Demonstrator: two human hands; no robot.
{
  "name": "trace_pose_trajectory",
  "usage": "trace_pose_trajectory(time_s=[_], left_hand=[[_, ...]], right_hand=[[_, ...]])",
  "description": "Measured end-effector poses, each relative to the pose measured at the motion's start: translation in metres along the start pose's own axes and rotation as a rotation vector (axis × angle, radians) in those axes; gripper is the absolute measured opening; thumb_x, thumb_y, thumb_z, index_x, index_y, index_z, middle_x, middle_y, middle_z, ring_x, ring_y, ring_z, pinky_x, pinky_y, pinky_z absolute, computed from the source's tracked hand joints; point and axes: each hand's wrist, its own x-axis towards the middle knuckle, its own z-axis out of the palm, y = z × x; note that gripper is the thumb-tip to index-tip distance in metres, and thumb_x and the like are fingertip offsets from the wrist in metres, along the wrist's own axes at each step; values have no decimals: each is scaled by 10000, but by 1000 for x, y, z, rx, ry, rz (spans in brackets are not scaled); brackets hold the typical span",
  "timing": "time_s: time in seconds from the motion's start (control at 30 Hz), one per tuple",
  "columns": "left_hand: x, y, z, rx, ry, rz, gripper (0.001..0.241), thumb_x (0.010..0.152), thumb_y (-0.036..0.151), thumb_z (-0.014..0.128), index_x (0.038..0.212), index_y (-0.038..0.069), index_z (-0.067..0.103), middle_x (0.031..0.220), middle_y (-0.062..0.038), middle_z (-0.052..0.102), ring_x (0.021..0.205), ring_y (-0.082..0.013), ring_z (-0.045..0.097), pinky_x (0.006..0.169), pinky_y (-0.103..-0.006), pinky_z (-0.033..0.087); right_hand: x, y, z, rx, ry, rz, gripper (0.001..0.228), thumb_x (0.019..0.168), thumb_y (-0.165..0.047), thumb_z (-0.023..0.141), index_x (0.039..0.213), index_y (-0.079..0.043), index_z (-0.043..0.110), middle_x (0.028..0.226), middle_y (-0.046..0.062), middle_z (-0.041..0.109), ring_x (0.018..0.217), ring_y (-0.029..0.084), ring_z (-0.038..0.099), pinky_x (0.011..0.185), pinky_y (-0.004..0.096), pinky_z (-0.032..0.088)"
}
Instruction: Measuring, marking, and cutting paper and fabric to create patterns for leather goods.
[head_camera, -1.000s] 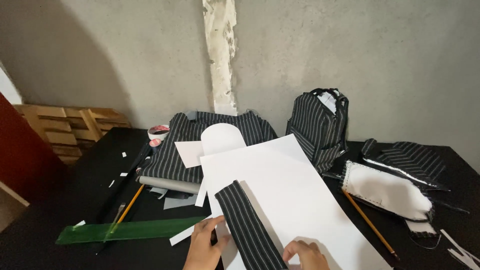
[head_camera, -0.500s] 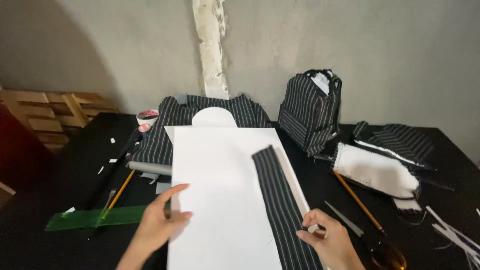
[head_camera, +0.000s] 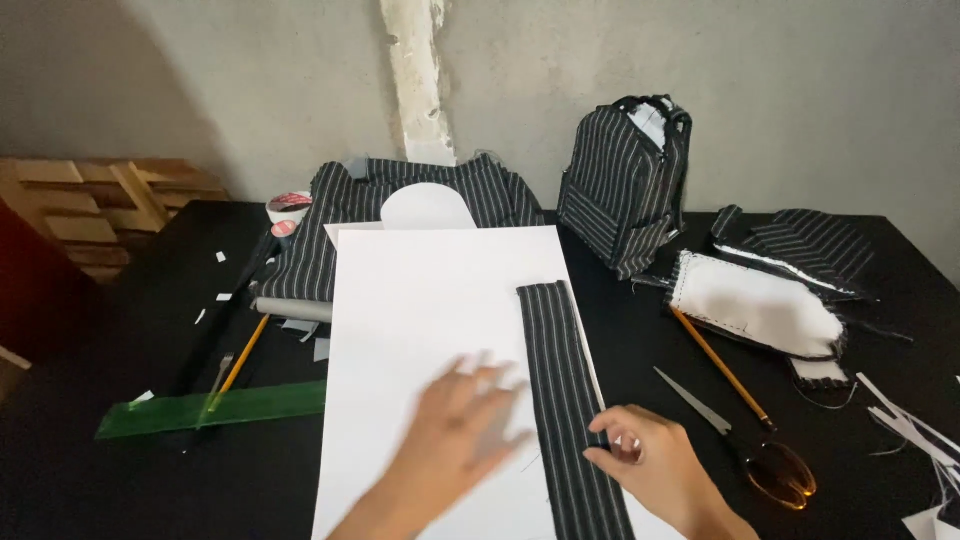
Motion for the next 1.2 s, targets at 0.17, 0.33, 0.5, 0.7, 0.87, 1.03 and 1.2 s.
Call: trace_pose_trajectory(time_s=[0.17,0.33,0.5,0.7,0.87,1.03,1.2], left_hand=[[7,24,34,-139,-412,-10,781,835,563,529,1366,5,395,1468,-219,261,1387,-416,84,1065,-620,2],[-7,26,56,-60,-535,-42,969,848,699,379,1407,-84,258,1504,-265,139,1396,-418,17,1060,-601,-54],[-9,28,54,-64,-462,-44,944,819,620,545,1410,-65,273,1513,-261,122,1396,-416,51,1079,-579,-26],[-7,28,52,-110,-427,12,759,862,488,583,1411,19,352,1518,-246,126,1407,-402,71,1080,-597,37],[-12,25,61,-62,-381,27,713,890,528,499,1392,33,391,1490,-228,244,1400,-404,129,1096,-586,63],[-13,26,63,-65,-326,29,602,914,457,504,1362,60,447,1486,-227,260,1397,-419,149,1097,-595,103],[-15,33,63,-62,-342,69,987,687,714,614,1381,43,410,1469,-207,313,1397,-401,169,1091,-620,77]], right_hand=[[1,5,-6,16,25,-106,340,690,-199,821,1010,-269,725,834,-67,652,529,58,607,548,199,507],[4,11,-10,137,75,-159,436,676,-102,809,1080,-227,705,929,-45,682,535,54,655,524,194,525],[4,25,-12,160,18,-231,399,697,-126,791,1080,-177,691,606,-30,706,533,36,632,552,197,523],[-9,7,-32,94,-132,-272,317,677,-146,827,967,-172,702,719,-31,616,456,43,508,464,207,405],[-20,-3,-49,12,-371,-157,429,617,-300,938,882,-172,626,664,-33,462,605,95,423,577,231,369],[-26,-20,-60,-73,-536,-16,561,552,-257,1000,783,-179,494,754,-39,394,642,105,339,586,238,298],[-34,-20,-60,-196,-610,-33,557,518,-212,927,854,-207,483,887,-59,467,810,102,437,685,202,400]])
